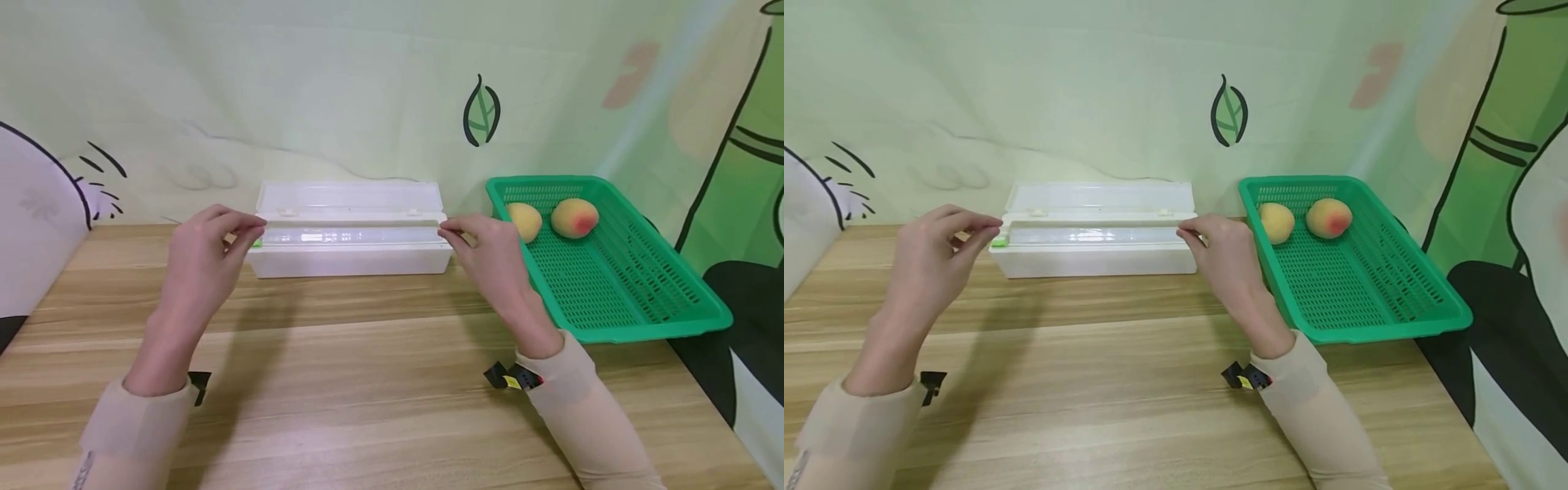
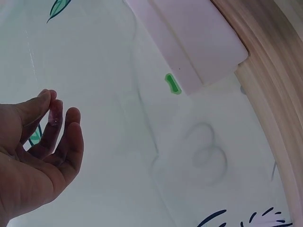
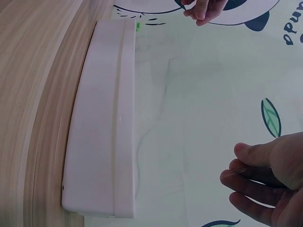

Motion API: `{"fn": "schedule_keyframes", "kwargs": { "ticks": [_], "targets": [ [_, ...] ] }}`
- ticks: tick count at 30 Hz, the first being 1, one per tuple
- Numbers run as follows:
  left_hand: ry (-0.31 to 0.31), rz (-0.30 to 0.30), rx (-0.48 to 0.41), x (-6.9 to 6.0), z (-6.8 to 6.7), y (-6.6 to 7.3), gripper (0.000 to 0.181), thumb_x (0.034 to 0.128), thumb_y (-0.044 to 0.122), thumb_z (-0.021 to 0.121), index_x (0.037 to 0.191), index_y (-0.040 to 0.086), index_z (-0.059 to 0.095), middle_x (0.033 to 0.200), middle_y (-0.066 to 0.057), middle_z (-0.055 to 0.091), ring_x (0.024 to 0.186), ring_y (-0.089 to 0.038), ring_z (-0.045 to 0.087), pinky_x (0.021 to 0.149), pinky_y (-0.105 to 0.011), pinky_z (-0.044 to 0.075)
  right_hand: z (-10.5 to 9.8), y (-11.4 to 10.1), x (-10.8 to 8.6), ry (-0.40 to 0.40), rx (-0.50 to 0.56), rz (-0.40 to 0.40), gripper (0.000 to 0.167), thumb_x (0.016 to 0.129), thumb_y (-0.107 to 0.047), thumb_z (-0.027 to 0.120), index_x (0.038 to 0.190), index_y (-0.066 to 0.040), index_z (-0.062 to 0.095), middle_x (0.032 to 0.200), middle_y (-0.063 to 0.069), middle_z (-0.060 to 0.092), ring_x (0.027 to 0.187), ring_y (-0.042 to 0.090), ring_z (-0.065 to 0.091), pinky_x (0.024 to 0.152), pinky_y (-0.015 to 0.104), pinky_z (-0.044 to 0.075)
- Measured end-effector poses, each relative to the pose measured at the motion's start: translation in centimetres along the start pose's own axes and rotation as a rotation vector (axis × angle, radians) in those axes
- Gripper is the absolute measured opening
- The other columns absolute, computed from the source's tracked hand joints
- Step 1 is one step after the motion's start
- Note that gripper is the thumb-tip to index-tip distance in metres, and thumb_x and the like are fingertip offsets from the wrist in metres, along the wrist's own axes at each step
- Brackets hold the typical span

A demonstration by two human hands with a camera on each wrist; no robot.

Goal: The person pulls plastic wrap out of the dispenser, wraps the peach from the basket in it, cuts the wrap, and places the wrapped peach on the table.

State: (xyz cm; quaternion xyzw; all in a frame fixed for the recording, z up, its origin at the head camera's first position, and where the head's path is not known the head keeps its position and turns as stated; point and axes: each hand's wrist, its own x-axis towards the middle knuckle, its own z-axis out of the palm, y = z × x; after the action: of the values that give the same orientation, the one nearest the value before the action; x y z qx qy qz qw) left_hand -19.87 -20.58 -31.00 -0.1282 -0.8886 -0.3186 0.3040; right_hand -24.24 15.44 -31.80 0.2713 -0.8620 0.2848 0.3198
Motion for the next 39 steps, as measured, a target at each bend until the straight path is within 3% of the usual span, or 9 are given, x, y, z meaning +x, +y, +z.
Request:
{"fn": "schedule_keyframes", "kwargs": {
  "ticks": [9,25,39],
  "targets": [
    [0.014,0.021,-0.026,-0.6,-0.4,-0.1,0.009,0.0927,0.004,0.076,0.099,-0.002,0.079,0.094,-0.013,0.072,0.078,-0.023,0.065,0.066,-0.006,0.039,-0.5,-0.3,-0.2,0.009,0.009,-0.041,0.013,0.088,-0.005,0.081,0.098,0.003,0.08,0.094,0.014,0.077,0.085,0.027,0.074,0.073,0.039,0.059],
    [0.009,0.086,0.036,-1.7,-1.2,0.6,0.011,0.0887,-0.002,0.078,0.1,0.0,0.079,0.093,-0.01,0.072,0.075,-0.02,0.062,0.068,-0.016,0.042,-1.4,-1.0,-1.1,0.02,-0.007,-0.11,0.014,0.085,-0.003,0.084,0.097,0.004,0.079,0.092,0.015,0.077,0.084,0.028,0.074,0.074,0.04,0.06],
    [0.024,0.138,0.045,-2.3,-1.9,1.3,0.012,0.0862,-0.004,0.08,0.098,0.0,0.079,0.093,-0.009,0.072,0.075,-0.019,0.061,0.071,-0.015,0.04,-2.1,-1.4,-2.2,0.017,-0.031,-0.131,0.015,0.085,-0.006,0.084,0.099,0.0,0.08,0.091,0.012,0.077,0.081,0.026,0.074,0.07,0.04,0.059]
  ]
}}
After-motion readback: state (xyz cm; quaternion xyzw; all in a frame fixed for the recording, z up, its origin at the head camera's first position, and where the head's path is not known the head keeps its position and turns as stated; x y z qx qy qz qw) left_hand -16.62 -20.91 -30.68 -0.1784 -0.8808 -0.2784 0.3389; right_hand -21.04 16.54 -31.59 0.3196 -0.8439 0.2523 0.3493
